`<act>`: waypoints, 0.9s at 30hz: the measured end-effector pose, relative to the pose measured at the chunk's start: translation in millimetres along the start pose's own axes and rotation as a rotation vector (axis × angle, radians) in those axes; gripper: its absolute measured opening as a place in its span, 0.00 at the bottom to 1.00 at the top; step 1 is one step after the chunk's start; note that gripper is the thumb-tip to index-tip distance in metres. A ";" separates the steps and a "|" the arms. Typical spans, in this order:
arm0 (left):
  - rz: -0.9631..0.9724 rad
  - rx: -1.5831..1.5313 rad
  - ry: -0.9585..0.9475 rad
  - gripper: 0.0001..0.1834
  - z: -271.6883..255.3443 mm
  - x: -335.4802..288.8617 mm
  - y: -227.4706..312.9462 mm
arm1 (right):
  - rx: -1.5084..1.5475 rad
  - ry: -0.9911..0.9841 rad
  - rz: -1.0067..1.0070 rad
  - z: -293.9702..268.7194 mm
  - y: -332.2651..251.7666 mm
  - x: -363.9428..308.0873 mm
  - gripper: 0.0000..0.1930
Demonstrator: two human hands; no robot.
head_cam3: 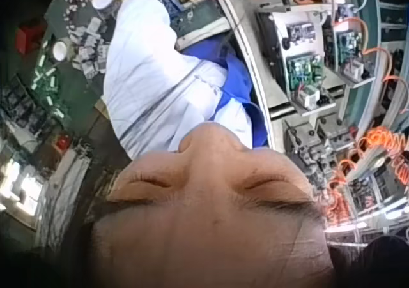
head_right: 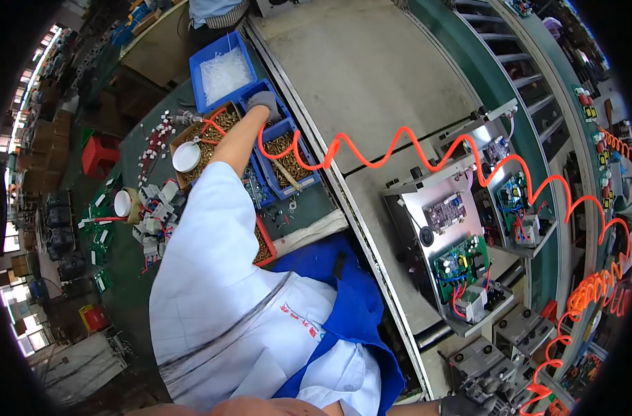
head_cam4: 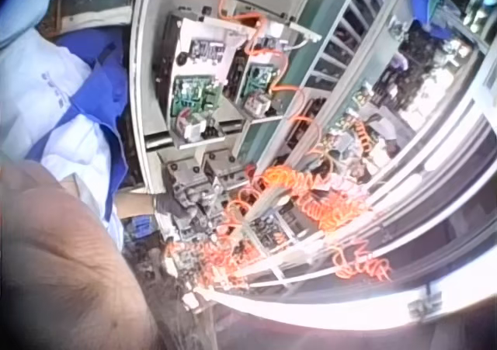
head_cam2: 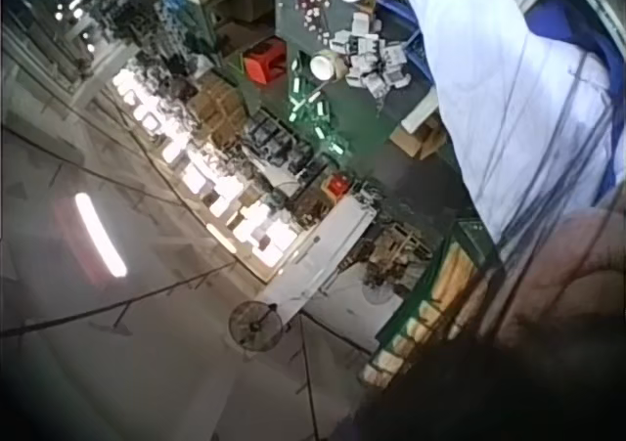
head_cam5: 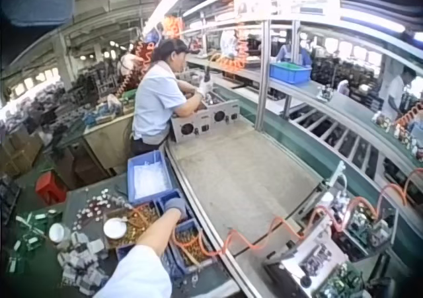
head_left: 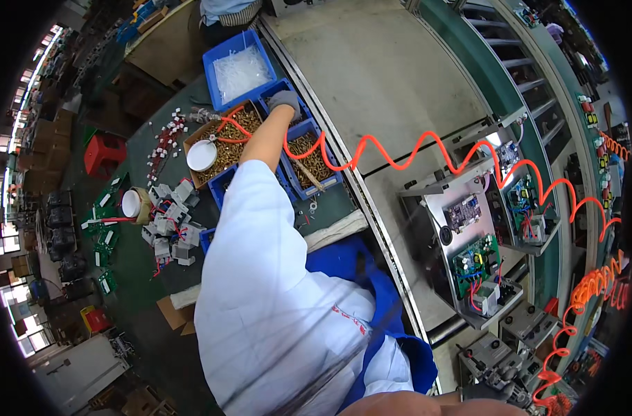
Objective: The person uses a pneumatic screwdriver to fasten screws onto a metal casing containing a circuit board. They repeatedly pick up the tool, align it with screw holes, and drive screws into the casing while holding the unit steady with their other hand.
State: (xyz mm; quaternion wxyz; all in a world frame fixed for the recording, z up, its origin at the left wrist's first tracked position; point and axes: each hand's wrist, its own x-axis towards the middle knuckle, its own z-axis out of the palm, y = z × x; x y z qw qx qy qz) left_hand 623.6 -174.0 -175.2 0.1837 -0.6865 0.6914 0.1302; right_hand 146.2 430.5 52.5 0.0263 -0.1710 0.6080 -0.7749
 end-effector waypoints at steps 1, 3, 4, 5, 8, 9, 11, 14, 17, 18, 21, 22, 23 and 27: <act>0.010 -0.025 0.031 0.17 8.4 2.4 0.5 | 0.005 -0.006 -0.048 9.8 -5.7 -4.0 0.20; -0.055 -0.084 0.132 0.15 20.1 22.1 -16.9 | 0.042 -0.023 -0.099 27.3 -9.4 -6.9 0.21; -0.021 -0.087 0.169 0.15 18.8 26.2 -21.2 | 0.059 -0.025 -0.118 34.0 -9.7 -9.0 0.21; 0.012 -0.091 0.205 0.15 16.0 28.6 -25.3 | 0.071 -0.029 -0.131 39.9 -11.8 -11.0 0.21; 0.033 -0.238 0.169 0.12 1.2 27.2 -42.8 | 0.110 -0.051 -0.168 56.3 -11.8 -13.9 0.22; 0.020 -0.416 0.106 0.12 -14.7 18.1 -41.0 | 0.118 -0.051 -0.186 59.0 -13.4 -16.4 0.22; -0.049 -0.995 0.014 0.11 -29.2 0.5 -45.7 | 0.145 -0.061 -0.205 64.4 -14.2 -18.3 0.23; 0.064 -1.825 0.024 0.12 17.0 8.8 -101.0 | 0.191 -0.124 -0.200 88.6 -20.1 -10.8 0.23; 0.227 -2.202 -0.137 0.09 18.2 19.0 -114.2 | 0.250 -0.117 -0.218 85.6 -8.7 -9.9 0.24; 0.256 -2.338 -0.204 0.09 23.6 10.4 -109.0 | 0.245 -0.131 -0.228 93.2 -16.4 -9.6 0.25; 0.060 -2.337 -0.081 0.08 7.0 -10.9 -85.8 | 0.260 -0.141 -0.254 94.3 -17.4 -7.4 0.25; 0.000 -2.332 -0.035 0.08 5.2 -16.5 -85.2 | 0.274 -0.157 -0.245 94.8 -18.5 -3.7 0.26; -0.021 -2.260 -0.078 0.08 6.8 -14.0 -87.4 | 0.284 -0.167 -0.248 95.7 -19.6 -1.3 0.26; -0.151 -2.252 -0.100 0.04 25.1 12.6 -101.8 | 0.274 -0.199 -0.238 94.3 -21.9 7.3 0.28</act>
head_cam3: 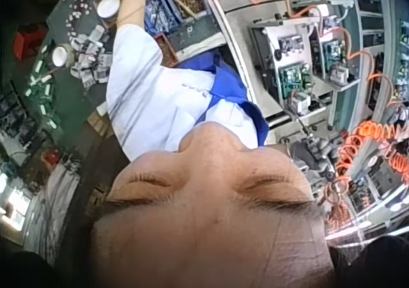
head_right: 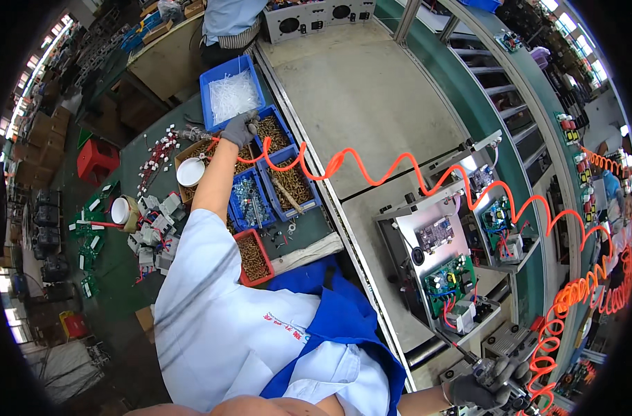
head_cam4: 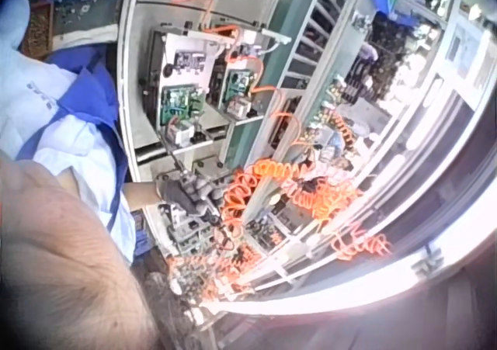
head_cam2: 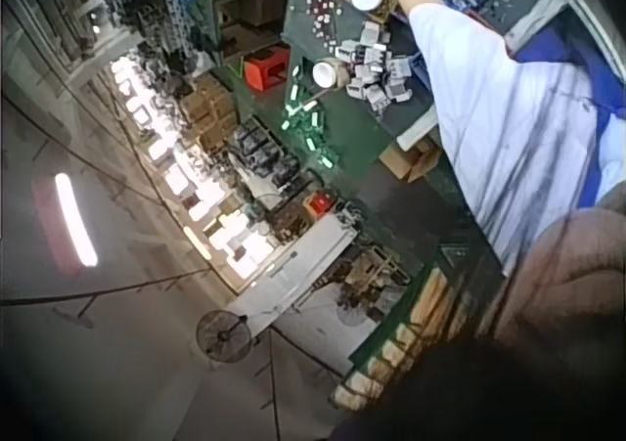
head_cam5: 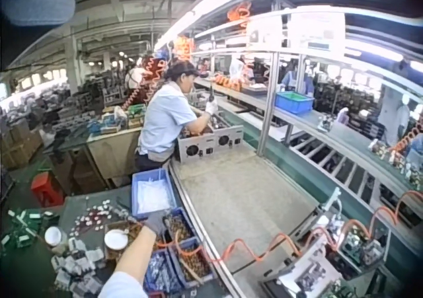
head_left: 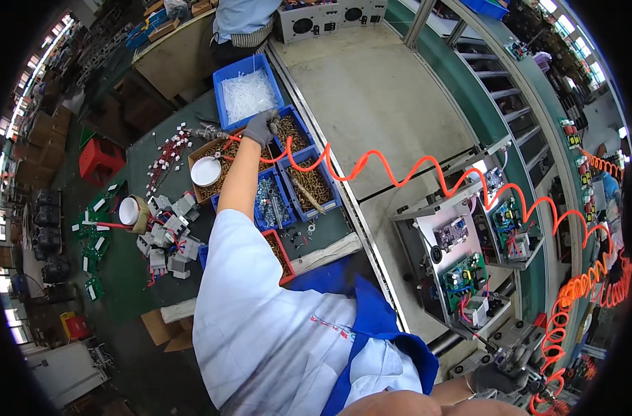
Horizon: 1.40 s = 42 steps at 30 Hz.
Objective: The person uses a pneumatic screwdriver to fasten screws onto a metal casing containing a circuit board. They repeatedly pick up the tool, align it with screw holes, and drive screws into the casing while holding the unit steady with their other hand.
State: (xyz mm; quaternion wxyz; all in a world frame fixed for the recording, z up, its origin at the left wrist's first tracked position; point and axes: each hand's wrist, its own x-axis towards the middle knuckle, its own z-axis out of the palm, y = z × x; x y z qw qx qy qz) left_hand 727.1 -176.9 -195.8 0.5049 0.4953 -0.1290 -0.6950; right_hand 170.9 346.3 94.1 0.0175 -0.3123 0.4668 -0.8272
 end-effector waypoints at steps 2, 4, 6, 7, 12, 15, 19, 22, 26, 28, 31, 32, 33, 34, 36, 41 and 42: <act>-0.025 -0.092 0.024 0.07 7.9 -3.9 -8.5 | 0.083 -0.026 0.065 -0.9 -6.6 0.7 0.28; -0.019 -0.126 -0.044 0.12 -0.1 -0.1 -10.9 | 0.110 -0.010 0.088 -2.5 -9.5 2.2 0.28; 0.071 -0.119 -0.057 0.12 -3.8 4.8 -19.7 | 0.071 0.051 0.061 -2.9 -7.5 3.3 0.27; 0.118 -0.117 -0.064 0.12 -6.3 8.7 -23.1 | 0.144 -0.008 0.088 -6.9 -6.4 5.4 0.28; 0.150 -0.011 -0.066 0.13 -22.5 29.3 -11.3 | 0.175 0.009 0.076 -3.5 0.3 3.5 0.29; 1.098 1.815 -0.117 0.05 4.1 4.4 -24.3 | 0.084 0.171 0.081 6.4 -14.5 -1.1 0.26; 1.011 1.770 -0.078 0.13 -11.3 14.7 -6.6 | 0.230 0.241 0.160 34.3 -20.1 11.1 0.17; 1.056 1.747 -0.046 0.11 -10.6 14.8 -10.8 | 0.277 0.120 0.095 22.2 -11.6 15.5 0.22; 0.028 0.481 -0.141 0.07 -30.9 49.1 29.1 | 0.409 0.055 0.100 1.5 -1.1 18.7 0.23; 0.047 0.431 -0.261 0.08 -40.4 40.6 69.0 | 0.438 0.070 0.076 -3.6 6.0 21.8 0.22; 0.098 0.185 -0.134 0.13 48.3 -20.4 25.2 | 0.334 0.125 0.048 -15.7 1.6 26.0 0.22; 0.089 0.163 -0.266 0.15 84.3 -57.7 23.6 | 0.332 0.110 0.046 -21.6 1.5 29.2 0.22; 0.085 0.144 -0.397 0.16 121.8 -99.1 26.7 | 0.310 0.146 0.054 -26.4 4.7 32.9 0.23; 0.081 0.117 -0.524 0.18 154.8 -134.4 22.6 | 0.340 0.126 0.046 -28.9 7.4 37.4 0.23; 0.039 0.170 -0.719 0.18 210.0 -193.3 4.5 | 0.422 0.126 0.036 -31.2 16.6 45.8 0.23; -0.438 0.281 -1.231 0.16 336.5 -301.5 -107.2 | 0.539 0.093 -0.055 -42.1 25.8 70.5 0.23; -0.494 0.332 -1.202 0.17 357.9 -321.0 -133.9 | 0.538 0.096 -0.068 -43.8 26.0 74.2 0.23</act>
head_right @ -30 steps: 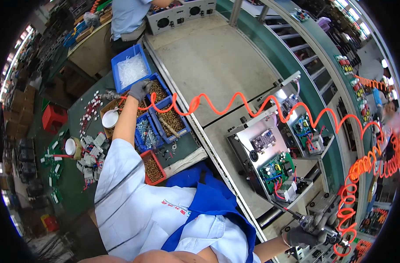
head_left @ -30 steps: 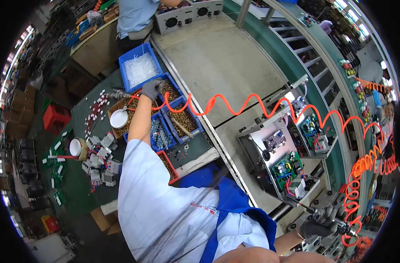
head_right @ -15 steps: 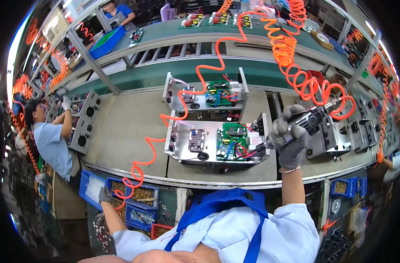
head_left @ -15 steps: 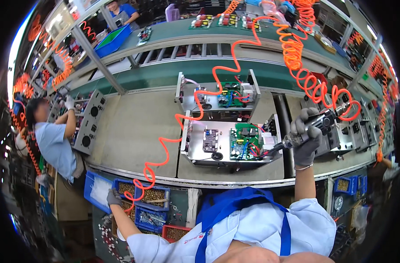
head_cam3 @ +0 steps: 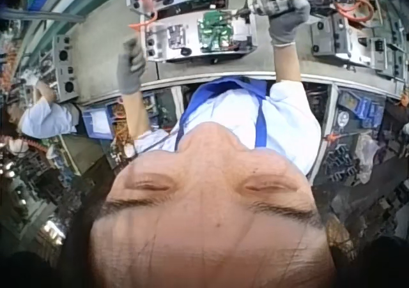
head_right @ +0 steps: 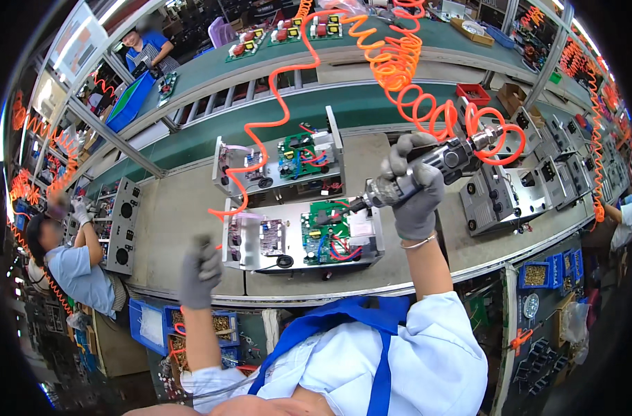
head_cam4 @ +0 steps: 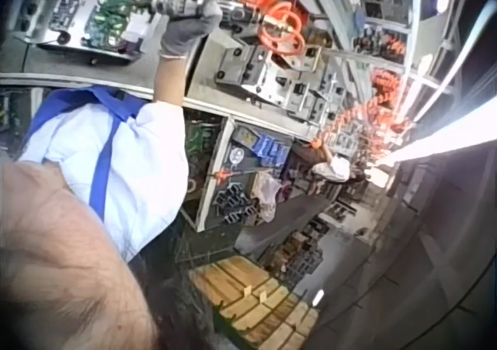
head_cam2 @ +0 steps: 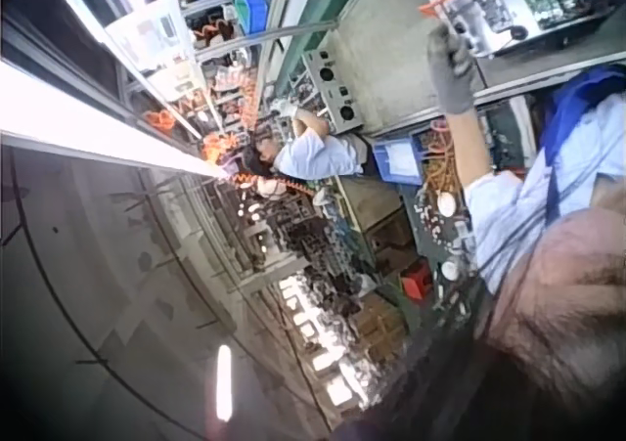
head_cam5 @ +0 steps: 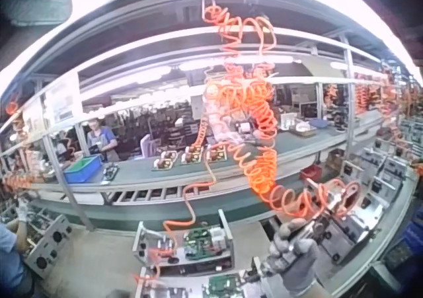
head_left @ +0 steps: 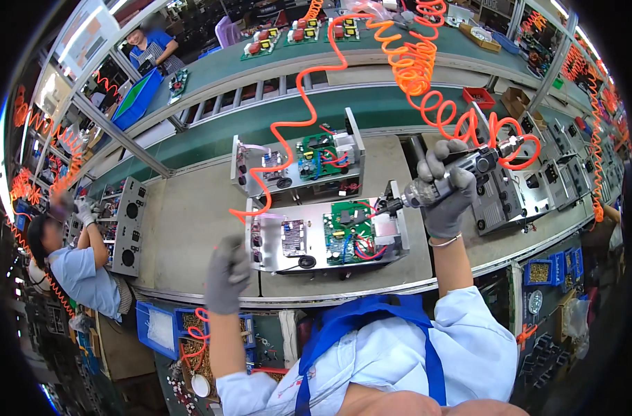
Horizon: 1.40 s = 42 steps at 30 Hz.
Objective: The person uses a pneumatic screwdriver to fasten screws onto a metal casing containing a circuit board. They repeatedly pick up the tool, align it with screw holes, and drive screws into the casing while holding the unit steady with their other hand.
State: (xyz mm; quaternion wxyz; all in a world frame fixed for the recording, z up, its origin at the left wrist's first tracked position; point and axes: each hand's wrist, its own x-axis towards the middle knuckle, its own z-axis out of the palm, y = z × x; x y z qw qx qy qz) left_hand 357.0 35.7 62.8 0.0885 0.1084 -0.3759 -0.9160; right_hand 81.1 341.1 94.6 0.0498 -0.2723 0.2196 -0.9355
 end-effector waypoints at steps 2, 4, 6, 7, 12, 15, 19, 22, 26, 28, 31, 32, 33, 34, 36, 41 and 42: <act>-0.065 0.129 0.032 0.20 50.7 47.5 -30.5 | -0.005 0.008 -0.036 -0.3 -2.8 6.9 0.24; -0.104 0.279 0.075 0.23 88.9 92.4 -57.7 | 0.035 -0.035 -0.110 -16.5 -4.6 16.2 0.25; -0.175 0.230 0.096 0.23 108.0 124.3 -81.5 | -0.008 -0.006 -0.169 -27.5 -11.7 23.2 0.25; -0.201 0.157 0.063 0.23 114.0 139.1 -89.7 | 0.011 -0.032 -0.198 -38.0 -14.2 29.1 0.24; -0.315 -0.078 0.156 0.15 107.4 192.4 -135.2 | 0.016 0.026 -0.240 -67.0 -17.5 44.4 0.25; -0.340 -0.135 0.230 0.13 122.2 207.6 -146.7 | -0.018 0.139 -0.246 -73.0 -11.7 52.7 0.24; -0.333 -0.229 0.122 0.17 120.2 228.6 -152.9 | -0.036 0.150 -0.228 -93.7 -2.9 64.2 0.24; -0.270 -0.058 0.165 0.16 121.8 236.4 -152.6 | 0.089 0.179 -0.187 -114.5 6.5 69.4 0.28; -0.266 0.061 0.181 0.18 134.5 257.4 -143.8 | 0.234 0.230 -0.154 -134.2 14.4 82.5 0.27; -0.260 0.127 0.115 0.19 137.9 270.4 -137.8 | 0.234 0.286 -0.204 -144.1 23.5 91.9 0.26; -0.235 0.376 0.162 0.22 138.5 287.2 -132.3 | 0.264 0.323 -0.215 -157.7 36.2 101.6 0.23; -0.246 0.423 0.147 0.23 137.4 291.6 -130.9 | 0.287 0.330 -0.210 -168.0 39.2 104.2 0.23; -0.260 0.473 0.128 0.25 136.8 297.1 -128.4 | 0.309 0.339 -0.210 -175.7 42.5 107.8 0.22; -0.376 0.537 0.202 0.30 155.5 306.2 -123.8 | 0.283 0.392 -0.241 -182.6 44.1 112.4 0.21; -0.309 0.606 0.266 0.34 146.3 317.7 -124.7 | 0.242 0.498 -0.246 -195.9 48.1 120.5 0.23; -0.250 1.115 0.138 0.34 89.6 329.9 -82.2 | 0.020 0.696 -0.223 -243.4 69.2 111.9 0.27; -0.186 1.198 0.117 0.34 93.9 335.3 -82.8 | -0.009 0.784 -0.194 -250.0 75.7 108.7 0.26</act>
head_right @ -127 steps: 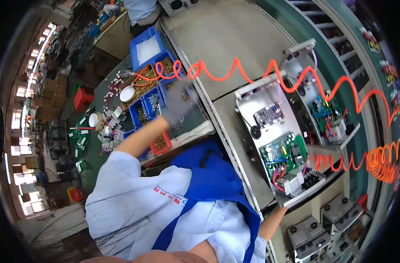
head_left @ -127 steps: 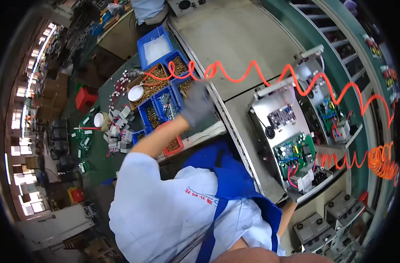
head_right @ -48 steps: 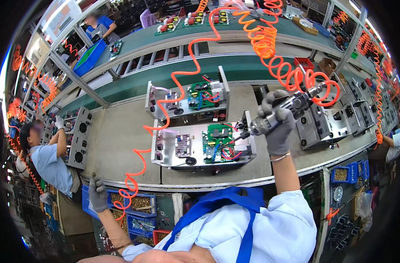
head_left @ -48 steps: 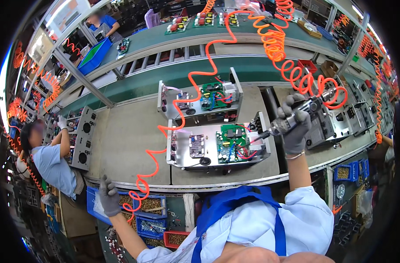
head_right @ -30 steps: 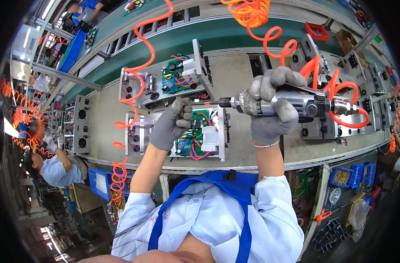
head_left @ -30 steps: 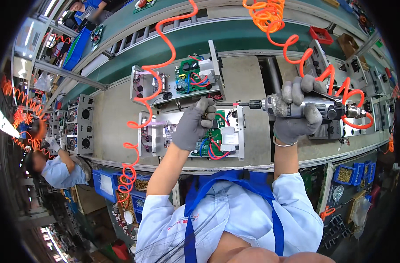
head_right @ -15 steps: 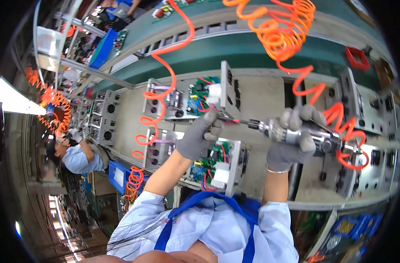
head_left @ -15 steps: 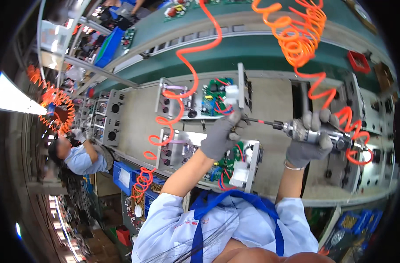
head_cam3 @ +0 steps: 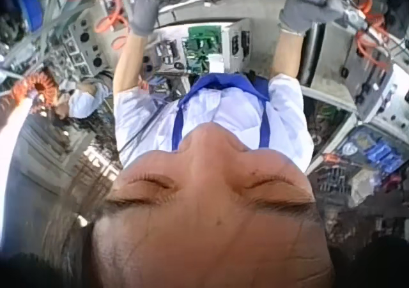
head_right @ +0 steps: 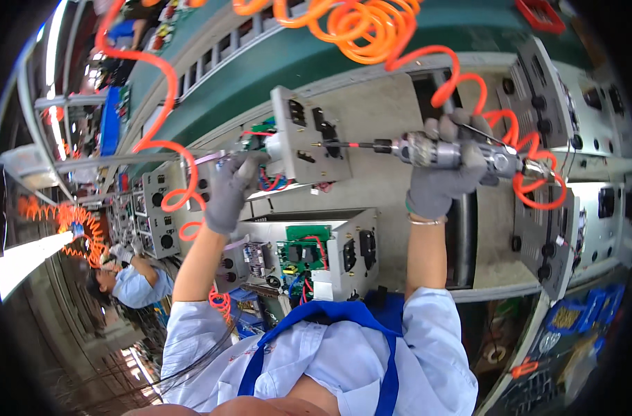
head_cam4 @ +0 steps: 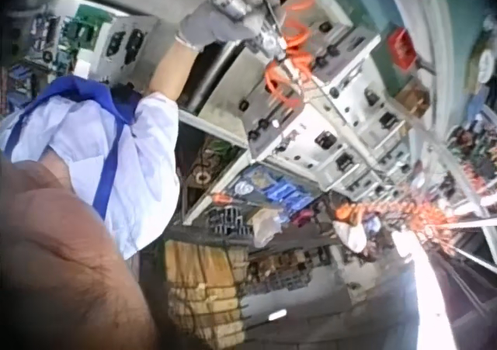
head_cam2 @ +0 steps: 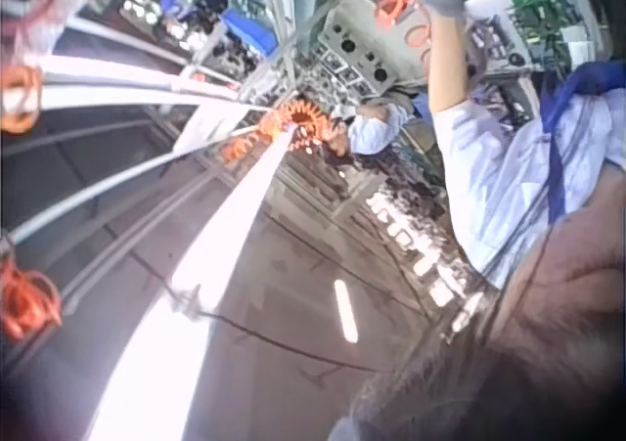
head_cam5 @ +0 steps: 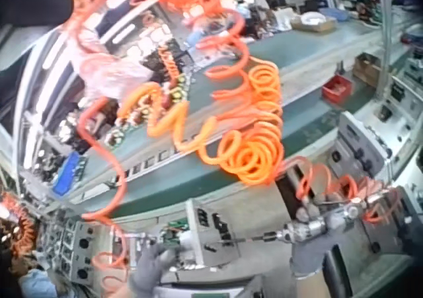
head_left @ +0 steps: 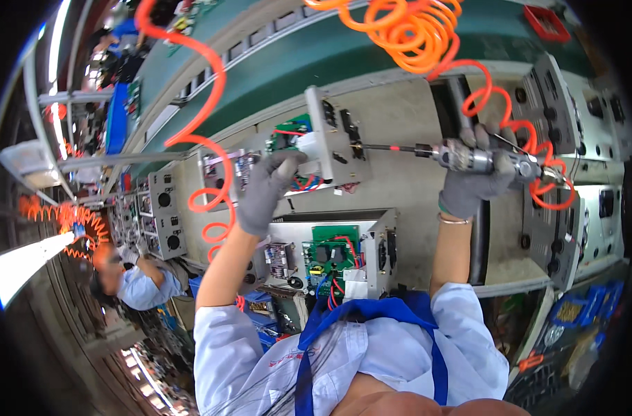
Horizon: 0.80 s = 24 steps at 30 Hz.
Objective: The person uses a pneumatic screwdriver to fasten screws onto a metal casing containing a circuit board. They repeatedly pick up the tool, align it with screw holes, and drive screws into the casing while holding the unit steady with their other hand.
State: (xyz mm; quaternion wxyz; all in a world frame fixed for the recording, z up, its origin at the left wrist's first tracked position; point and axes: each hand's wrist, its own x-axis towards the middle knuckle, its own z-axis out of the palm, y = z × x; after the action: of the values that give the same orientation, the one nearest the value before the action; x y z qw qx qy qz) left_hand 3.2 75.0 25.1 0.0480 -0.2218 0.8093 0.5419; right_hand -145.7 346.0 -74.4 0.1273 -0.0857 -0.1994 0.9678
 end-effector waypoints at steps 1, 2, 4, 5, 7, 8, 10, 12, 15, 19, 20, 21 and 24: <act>0.060 0.082 0.041 0.36 -0.3 0.3 4.2 | -0.036 0.081 0.030 -5.1 6.5 -0.8 0.25; -0.073 0.332 -0.002 0.45 -13.9 15.2 -0.3 | 0.019 0.037 0.053 -17.1 12.2 2.0 0.24; 0.173 0.696 -0.026 0.51 -11.0 36.8 -4.2 | 0.155 -0.096 0.076 -37.8 24.2 9.9 0.23; 0.303 0.871 -0.038 0.54 -3.9 45.2 6.5 | 0.222 -0.164 0.089 -40.7 26.9 10.5 0.22; -0.013 0.982 -0.209 0.59 3.1 57.5 23.4 | 0.190 -0.101 0.102 -41.4 34.5 2.9 0.21; -0.029 0.992 -0.257 0.58 2.1 63.5 21.8 | 0.167 -0.092 0.110 -40.8 37.7 -0.4 0.21; -0.051 1.066 -0.337 0.56 3.3 70.2 24.0 | 0.172 -0.131 0.118 -44.0 43.7 -3.7 0.20; -0.104 1.104 -0.362 0.54 8.6 75.7 27.7 | 0.164 -0.097 0.119 -47.3 46.2 -5.8 0.20; -0.052 1.069 -0.252 0.52 12.8 63.5 16.0 | 0.175 -0.051 0.127 -46.1 52.1 -6.6 0.20; 0.044 0.994 -0.120 0.51 12.7 50.1 -2.3 | 0.205 -0.050 0.170 -50.4 55.8 -5.5 0.20; 0.036 1.005 -0.110 0.52 14.9 49.8 -0.2 | 0.197 -0.037 0.187 -51.3 55.5 -5.1 0.20; 0.043 1.010 -0.115 0.52 15.2 49.9 -2.3 | 0.185 -0.032 0.179 -51.9 55.0 -5.3 0.20; 0.078 1.009 -0.103 0.52 13.9 51.0 -3.3 | 0.157 -0.008 0.167 -45.6 55.2 -5.0 0.20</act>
State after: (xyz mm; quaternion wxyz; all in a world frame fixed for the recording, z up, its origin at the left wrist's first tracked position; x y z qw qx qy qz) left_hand -43.5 70.8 0.4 0.1690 -0.1137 0.9744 0.0950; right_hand -142.8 312.2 -137.6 0.0516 -0.0880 -0.1157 0.9880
